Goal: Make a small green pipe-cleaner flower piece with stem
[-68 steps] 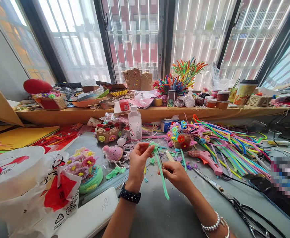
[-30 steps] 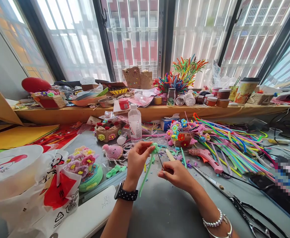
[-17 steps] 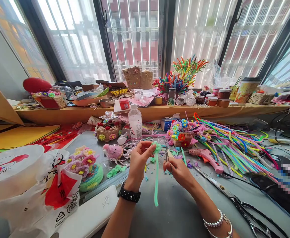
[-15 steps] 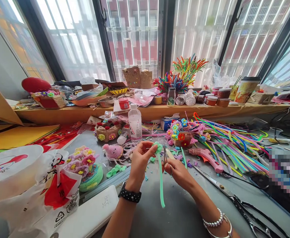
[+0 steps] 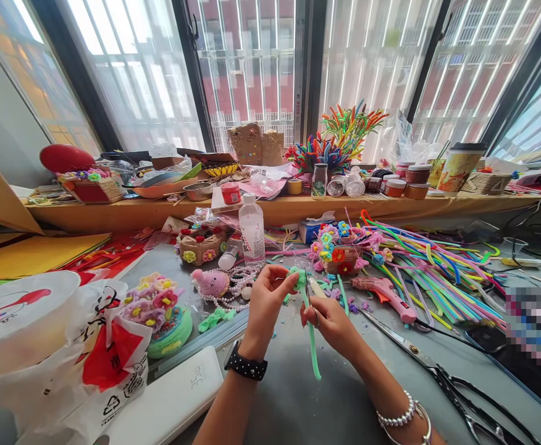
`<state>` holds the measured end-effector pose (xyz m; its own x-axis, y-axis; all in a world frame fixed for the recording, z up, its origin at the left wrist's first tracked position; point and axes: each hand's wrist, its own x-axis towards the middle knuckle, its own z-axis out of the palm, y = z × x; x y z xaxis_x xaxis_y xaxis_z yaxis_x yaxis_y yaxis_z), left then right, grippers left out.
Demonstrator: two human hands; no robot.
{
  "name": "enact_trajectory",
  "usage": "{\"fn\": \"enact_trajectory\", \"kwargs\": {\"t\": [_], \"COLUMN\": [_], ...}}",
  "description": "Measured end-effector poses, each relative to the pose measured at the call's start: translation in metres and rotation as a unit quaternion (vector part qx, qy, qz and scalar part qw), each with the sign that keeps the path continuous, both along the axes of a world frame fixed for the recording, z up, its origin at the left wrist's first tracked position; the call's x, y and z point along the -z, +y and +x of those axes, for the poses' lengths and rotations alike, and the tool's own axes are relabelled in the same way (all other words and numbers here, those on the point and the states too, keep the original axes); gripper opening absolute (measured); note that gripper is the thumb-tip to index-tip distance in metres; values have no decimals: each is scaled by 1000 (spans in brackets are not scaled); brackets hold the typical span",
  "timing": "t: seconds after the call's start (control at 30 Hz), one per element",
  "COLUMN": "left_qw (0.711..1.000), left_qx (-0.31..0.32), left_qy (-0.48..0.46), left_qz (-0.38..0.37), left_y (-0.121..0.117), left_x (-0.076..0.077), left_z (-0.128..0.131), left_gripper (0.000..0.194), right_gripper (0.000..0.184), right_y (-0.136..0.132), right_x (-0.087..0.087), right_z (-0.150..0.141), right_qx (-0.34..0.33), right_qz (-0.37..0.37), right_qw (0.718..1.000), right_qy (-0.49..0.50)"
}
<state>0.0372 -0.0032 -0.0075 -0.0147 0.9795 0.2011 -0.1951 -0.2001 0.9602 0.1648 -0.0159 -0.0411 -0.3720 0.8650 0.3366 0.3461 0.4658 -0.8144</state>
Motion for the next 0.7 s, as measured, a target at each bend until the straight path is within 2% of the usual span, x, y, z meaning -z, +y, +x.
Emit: {"fn": "enact_trajectory", "kwargs": {"t": [0.13,0.23,0.47,0.7], "left_qw": [1000,999,999,998], "left_qx": [-9,-15,10,-22], "left_qy": [-1,9,-1,17], "left_qz": [11,39,40,55], "left_y": [1,2,1,1], "left_x": [2,2,-1,-2], "left_z": [0,-2,-5,-4], "left_gripper": [22,20,21,33], "right_gripper": [59,57,62,64], "right_y": [1,2,1,1], "right_x": [2,2,0,0], "right_z": [-1,0,4,4], "right_qx": [47,54,9,-43], "right_qz": [-2,-9,-19,-26], "right_qw": [999,998,1000,998], "right_qy": [0,7,-18,-24]}}
